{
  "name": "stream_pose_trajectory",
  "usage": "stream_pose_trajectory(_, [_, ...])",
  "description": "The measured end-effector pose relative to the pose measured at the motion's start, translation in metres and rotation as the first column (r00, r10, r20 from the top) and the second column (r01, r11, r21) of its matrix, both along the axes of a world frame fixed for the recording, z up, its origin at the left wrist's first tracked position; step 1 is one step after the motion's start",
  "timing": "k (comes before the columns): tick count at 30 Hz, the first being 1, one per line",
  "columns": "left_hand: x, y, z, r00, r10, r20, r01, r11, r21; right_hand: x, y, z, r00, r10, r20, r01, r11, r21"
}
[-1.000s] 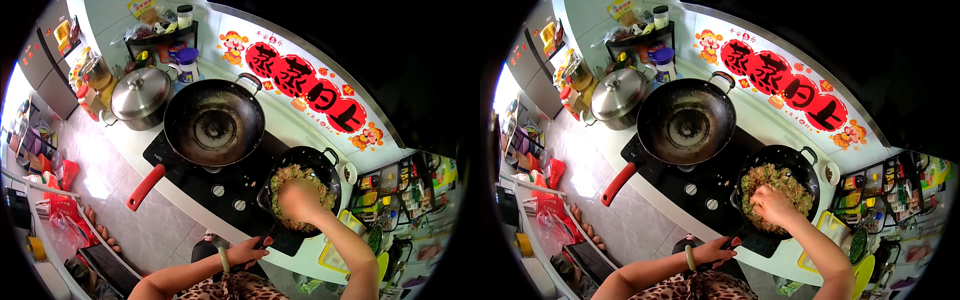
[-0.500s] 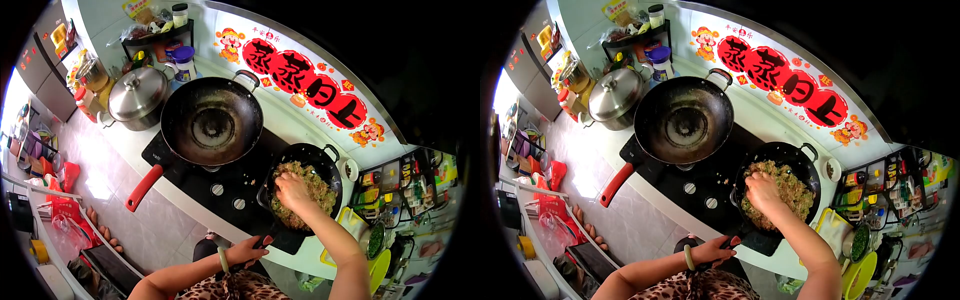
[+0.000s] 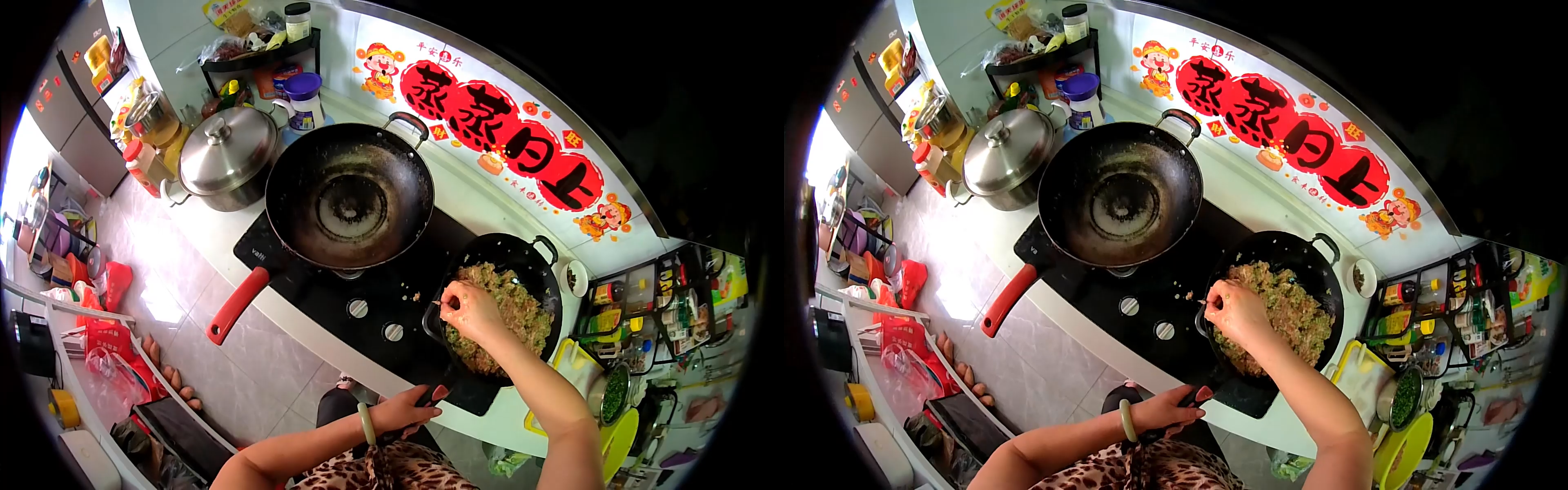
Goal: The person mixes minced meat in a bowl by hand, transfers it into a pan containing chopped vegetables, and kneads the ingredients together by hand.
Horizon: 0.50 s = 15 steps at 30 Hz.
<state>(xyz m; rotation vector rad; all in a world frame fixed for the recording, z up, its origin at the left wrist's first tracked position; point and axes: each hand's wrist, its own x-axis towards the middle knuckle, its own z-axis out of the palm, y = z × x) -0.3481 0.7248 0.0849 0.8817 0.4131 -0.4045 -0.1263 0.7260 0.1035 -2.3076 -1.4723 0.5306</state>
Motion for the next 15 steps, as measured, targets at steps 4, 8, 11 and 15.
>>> stream_pose_trajectory(4, [0.0, 0.0, -0.003, 1.0, -0.008, 0.006, 0.008, 1.0, -0.005, 0.017, 0.002, -0.017, 0.968, 0.071, 0.242, -0.056, 0.996, -0.069])
stream_pose_trajectory(8, [0.0, -0.001, -0.003, 1.0, -0.002, 0.003, 0.002, 1.0, 0.005, 0.03, -0.014, -0.009, 0.981, 0.154, 0.115, -0.143, 0.985, -0.101])
stream_pose_trajectory(11, [0.001, 0.001, -0.004, 1.0, -0.009, 0.014, 0.009, 1.0, 0.016, 0.05, -0.011, 0.014, 0.997, 0.074, -0.013, -0.075, 0.996, -0.053])
stream_pose_trajectory(15, [0.001, 0.0, -0.002, 1.0, -0.013, -0.005, 0.013, 1.0, 0.003, 0.106, 0.014, -0.019, 0.999, 0.027, 0.04, -0.024, 0.996, -0.085])
